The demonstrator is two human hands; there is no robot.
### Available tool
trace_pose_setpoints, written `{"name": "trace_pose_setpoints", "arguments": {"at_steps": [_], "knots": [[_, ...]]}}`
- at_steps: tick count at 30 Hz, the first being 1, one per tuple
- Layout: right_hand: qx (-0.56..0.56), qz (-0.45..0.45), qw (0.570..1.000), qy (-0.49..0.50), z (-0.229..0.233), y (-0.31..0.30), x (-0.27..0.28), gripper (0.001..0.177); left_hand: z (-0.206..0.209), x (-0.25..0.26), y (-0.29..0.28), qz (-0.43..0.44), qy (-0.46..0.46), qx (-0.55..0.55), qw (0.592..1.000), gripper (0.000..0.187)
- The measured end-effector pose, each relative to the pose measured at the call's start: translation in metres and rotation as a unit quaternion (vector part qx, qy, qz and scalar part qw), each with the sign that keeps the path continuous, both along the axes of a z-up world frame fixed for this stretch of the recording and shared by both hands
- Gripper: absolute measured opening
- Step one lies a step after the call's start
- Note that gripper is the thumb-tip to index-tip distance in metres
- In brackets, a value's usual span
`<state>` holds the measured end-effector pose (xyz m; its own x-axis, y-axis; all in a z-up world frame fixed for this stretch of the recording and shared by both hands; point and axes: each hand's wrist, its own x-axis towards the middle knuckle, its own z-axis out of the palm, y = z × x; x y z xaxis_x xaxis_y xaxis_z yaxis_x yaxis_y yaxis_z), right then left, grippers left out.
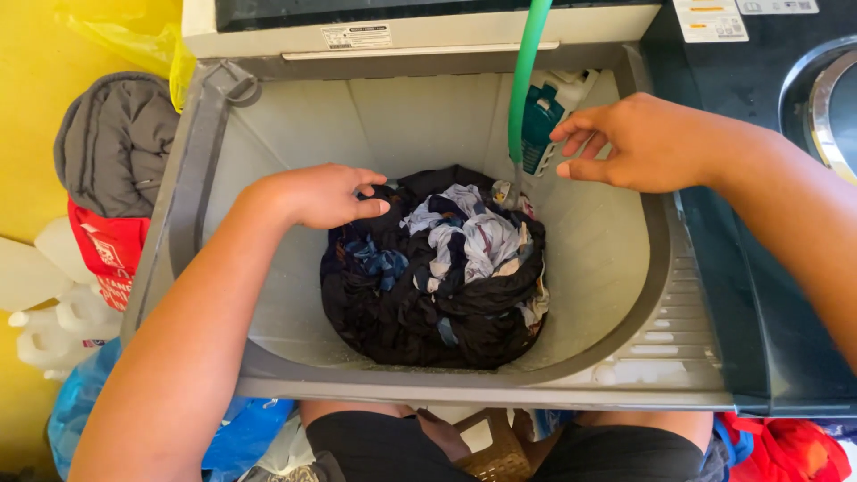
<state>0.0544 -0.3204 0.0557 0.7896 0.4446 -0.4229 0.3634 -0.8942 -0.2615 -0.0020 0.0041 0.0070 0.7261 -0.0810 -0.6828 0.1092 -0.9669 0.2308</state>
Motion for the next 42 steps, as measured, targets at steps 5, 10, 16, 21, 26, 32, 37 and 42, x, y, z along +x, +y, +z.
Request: {"name": "trace_pose_setpoints", "arguments": {"at_steps": [5,10,16,21,26,32,37,42], "knots": [[0.004,-0.021,1.0,0.006,0.005,0.003,-0.001,0.054,0.003,-0.002,-0.002,-0.002,0.005,0.007,1.0,0.07],[0.011,-0.012,1.0,-0.009,0.007,0.001,-0.006,0.052,0.001,-0.004,-0.002,0.008,0.003,0.011,1.0,0.069],[0.018,0.0,1.0,-0.018,0.003,-0.003,-0.007,0.053,-0.009,-0.003,0.002,-0.006,-0.011,-0.006,1.0,0.07],[0.078,0.006,0.997,-0.021,0.001,-0.007,-0.007,0.042,-0.024,0.003,0.013,-0.036,-0.06,-0.06,0.996,0.067],[0.074,-0.004,0.997,-0.015,0.005,-0.005,-0.009,0.042,-0.019,0.002,0.014,-0.031,-0.052,-0.069,0.996,0.067],[0.075,-0.008,0.997,-0.017,0.004,-0.004,-0.005,0.041,-0.025,0.009,0.023,-0.022,-0.051,-0.066,0.996,0.069],[0.083,-0.012,0.996,-0.024,0.008,-0.003,-0.011,0.042,-0.032,0.013,0.026,-0.022,-0.061,-0.071,0.995,0.074],[0.096,-0.014,0.995,-0.02,0.008,-0.001,-0.017,0.044,-0.036,0.011,0.022,-0.033,-0.064,-0.08,0.994,0.074]]}}
